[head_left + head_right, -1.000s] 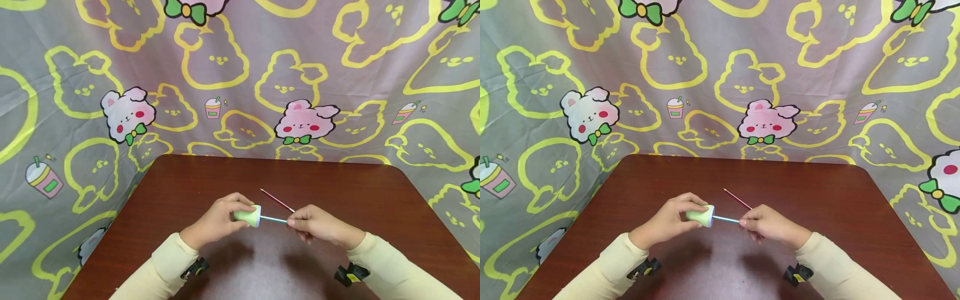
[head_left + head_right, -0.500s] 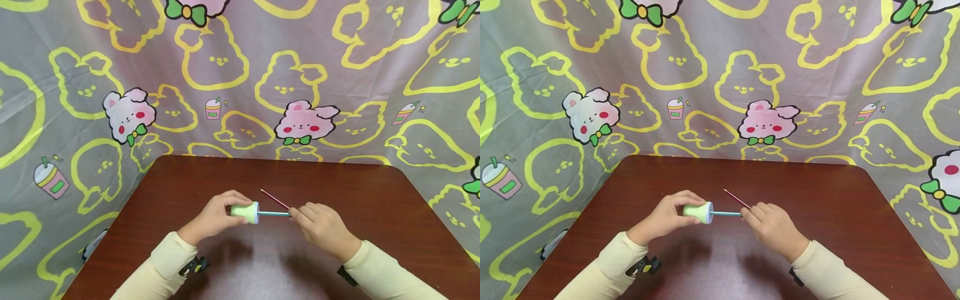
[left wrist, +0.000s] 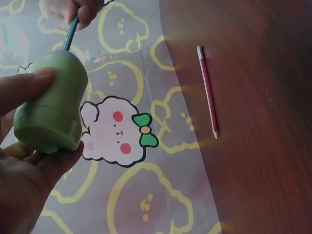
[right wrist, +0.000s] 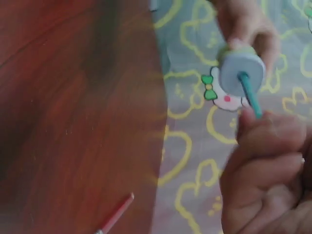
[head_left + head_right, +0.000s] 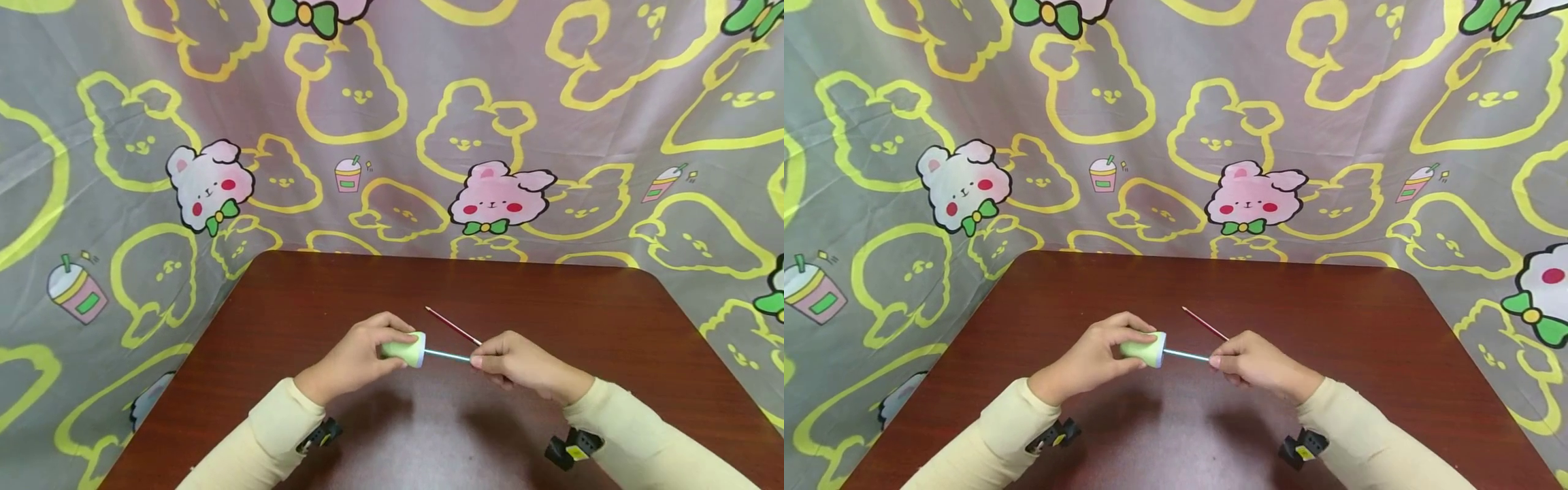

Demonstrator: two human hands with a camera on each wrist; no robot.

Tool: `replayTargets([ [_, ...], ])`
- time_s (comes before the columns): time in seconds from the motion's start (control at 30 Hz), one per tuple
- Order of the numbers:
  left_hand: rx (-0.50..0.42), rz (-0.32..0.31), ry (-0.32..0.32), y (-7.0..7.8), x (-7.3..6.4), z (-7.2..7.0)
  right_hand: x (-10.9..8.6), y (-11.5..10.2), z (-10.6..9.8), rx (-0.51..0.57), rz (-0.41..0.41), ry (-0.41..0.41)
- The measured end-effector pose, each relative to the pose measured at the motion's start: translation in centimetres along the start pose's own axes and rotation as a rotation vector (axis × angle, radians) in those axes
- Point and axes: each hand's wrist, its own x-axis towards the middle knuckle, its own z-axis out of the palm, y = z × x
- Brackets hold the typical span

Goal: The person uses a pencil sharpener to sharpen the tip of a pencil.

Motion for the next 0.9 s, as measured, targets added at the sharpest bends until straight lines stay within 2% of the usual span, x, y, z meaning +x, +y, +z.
replayTargets([
  [0.07, 0.01, 0.008, 0.0, 0.0, 0.0, 0.1, 0.0, -0.1, -0.3, 0.095, 0.104, -0.059],
  [0.1, 0.004, 0.002, 0.0, 0.1, 0.0, 0.1, 0.0, -0.1, -0.3, 0.076, 0.113, -0.061],
  [0.17, -0.017, -0.018, 0.011, 0.0, -0.1, 0.2, -0.1, 0.1, -0.4, -0.055, 0.078, -0.024],
  [0.23, -0.048, -0.05, 0.028, -0.1, 0.0, 0.2, -0.3, 0.2, -0.3, -0.215, 0.021, 0.064],
  [0.33, -0.098, -0.106, 0.053, -0.2, 0.1, 0.1, -0.6, 0.7, 0.1, -0.515, -0.171, 0.257],
  [0.47, -0.158, -0.172, 0.069, -0.3, 0.2, -0.2, -0.3, 1.3, 0.6, -0.844, -0.533, 0.532],
  [0.53, -0.181, -0.188, 0.068, -0.3, 0.2, -0.3, 0.1, 1.4, 0.8, -0.921, -0.703, 0.619],
  [0.63, -0.193, -0.198, 0.057, -0.2, 0.3, -0.3, 0.6, 1.6, 1.1, -0.955, -0.846, 0.691],
  [0.7, -0.193, -0.191, 0.047, -0.2, 0.3, -0.2, 0.7, 1.7, 1.2, -0.946, -0.86, 0.702],
  [0.77, -0.168, -0.168, 0.036, 0.0, 0.3, -0.1, 0.6, 1.7, 1.4, -0.911, -0.814, 0.669],
  [0.87, -0.104, -0.11, 0.022, -0.1, 0.2, 0.1, 0.1, 1.5, 1.3, -0.797, -0.649, 0.53],
  [0.9, -0.082, -0.092, 0.014, 0.0, 0.2, 0.2, 0.0, 1.3, 1.2, -0.703, -0.557, 0.43],
])
